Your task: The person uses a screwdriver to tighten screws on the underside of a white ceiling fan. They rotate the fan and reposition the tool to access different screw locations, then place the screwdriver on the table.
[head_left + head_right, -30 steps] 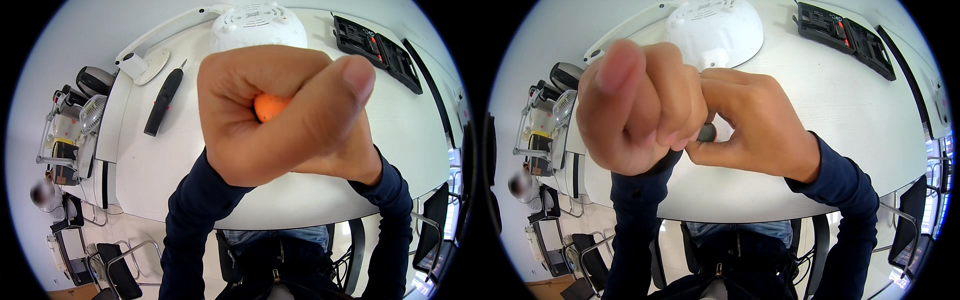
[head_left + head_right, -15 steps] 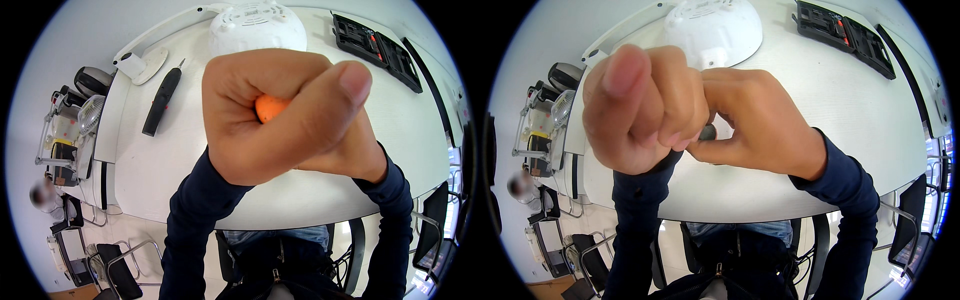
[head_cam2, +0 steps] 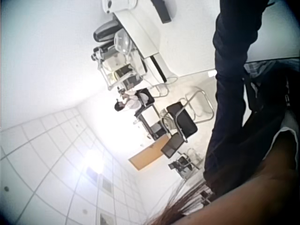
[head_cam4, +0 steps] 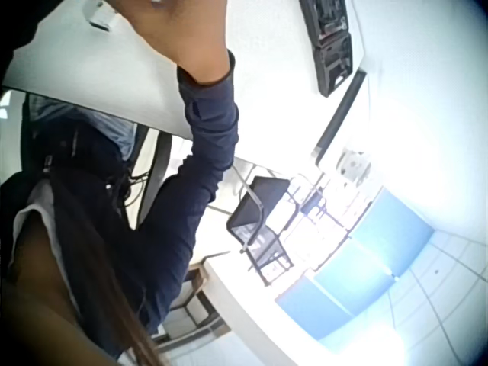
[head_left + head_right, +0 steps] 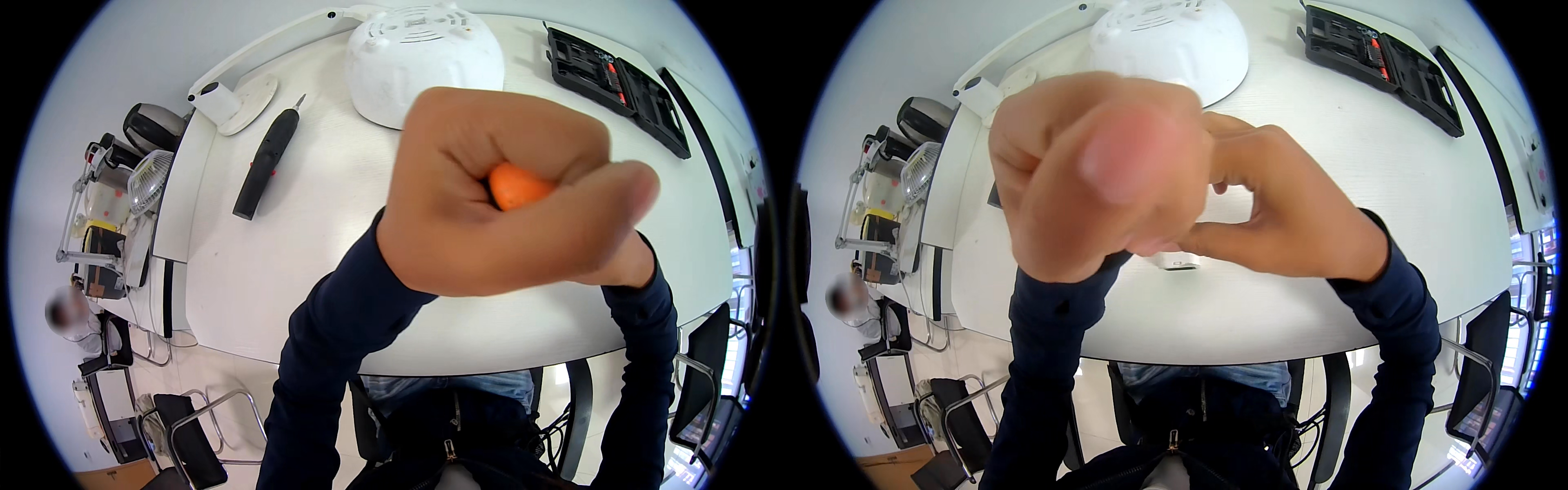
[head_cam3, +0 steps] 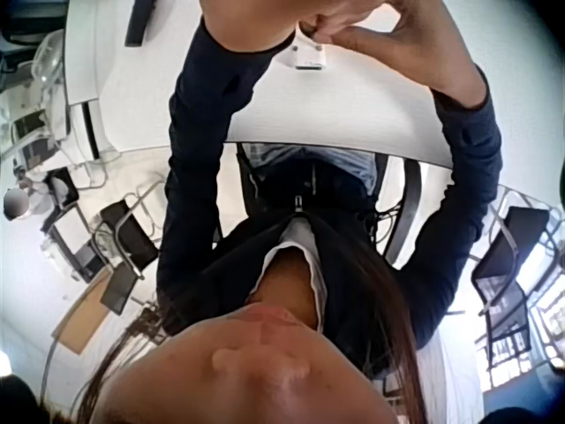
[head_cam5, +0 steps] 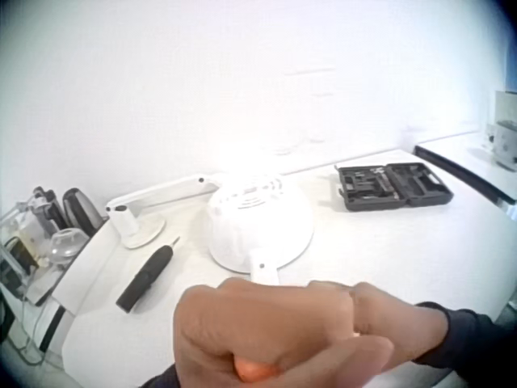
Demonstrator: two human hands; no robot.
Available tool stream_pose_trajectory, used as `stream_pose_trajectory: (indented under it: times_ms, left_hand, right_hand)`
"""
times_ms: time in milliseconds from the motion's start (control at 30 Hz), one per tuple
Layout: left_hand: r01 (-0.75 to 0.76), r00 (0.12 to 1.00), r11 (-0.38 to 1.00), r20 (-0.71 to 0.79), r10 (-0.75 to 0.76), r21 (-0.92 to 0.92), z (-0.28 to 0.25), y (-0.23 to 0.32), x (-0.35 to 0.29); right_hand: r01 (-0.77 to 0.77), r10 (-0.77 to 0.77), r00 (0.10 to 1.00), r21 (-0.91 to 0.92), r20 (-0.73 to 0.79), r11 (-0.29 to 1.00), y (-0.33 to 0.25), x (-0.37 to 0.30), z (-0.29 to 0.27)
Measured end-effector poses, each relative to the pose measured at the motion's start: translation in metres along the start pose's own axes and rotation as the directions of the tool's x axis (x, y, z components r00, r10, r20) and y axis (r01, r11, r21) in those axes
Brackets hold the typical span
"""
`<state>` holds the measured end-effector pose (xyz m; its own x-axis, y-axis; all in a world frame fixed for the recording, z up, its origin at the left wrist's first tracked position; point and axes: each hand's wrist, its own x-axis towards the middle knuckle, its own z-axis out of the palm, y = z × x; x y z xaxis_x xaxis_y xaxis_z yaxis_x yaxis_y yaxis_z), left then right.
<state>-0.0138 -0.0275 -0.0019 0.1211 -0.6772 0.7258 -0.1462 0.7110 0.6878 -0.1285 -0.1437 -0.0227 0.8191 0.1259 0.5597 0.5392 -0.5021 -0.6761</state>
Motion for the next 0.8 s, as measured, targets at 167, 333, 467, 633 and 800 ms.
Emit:
stream_pose_trajectory:
  times_ms: [167,333,467,633,800]
  left_hand:
    - [-0.038,0.992,0.988,-0.11,0.055,0.151,0.003,0.0,-0.004]
    - [-0.02,0.885,0.886,-0.405,0.232,0.463,0.028,-0.003,-0.005]
    - [0.018,0.929,0.948,-0.355,0.101,0.317,0.022,0.001,-0.008]
    - [-0.029,0.994,0.992,-0.103,0.042,0.121,0.009,-0.003,-0.008]
    - [0.046,0.99,0.989,-0.126,-0.064,-0.143,0.017,-0.003,-0.004]
  right_hand:
    - [-0.098,0.083,0.99,-0.134,-0.118,0.986,0.0,-0.002,0.014]
    - [-0.025,-0.008,0.981,-0.169,-0.195,0.985,0.01,-0.004,0.026]
    - [-0.038,0.016,0.989,-0.149,-0.15,0.988,0.011,-0.003,0.024]
    - [-0.007,0.008,1.0,0.032,-0.022,0.999,0.01,0.001,0.005]
    - [-0.024,0.023,0.999,-0.031,-0.023,0.999,0.007,-0.003,0.002]
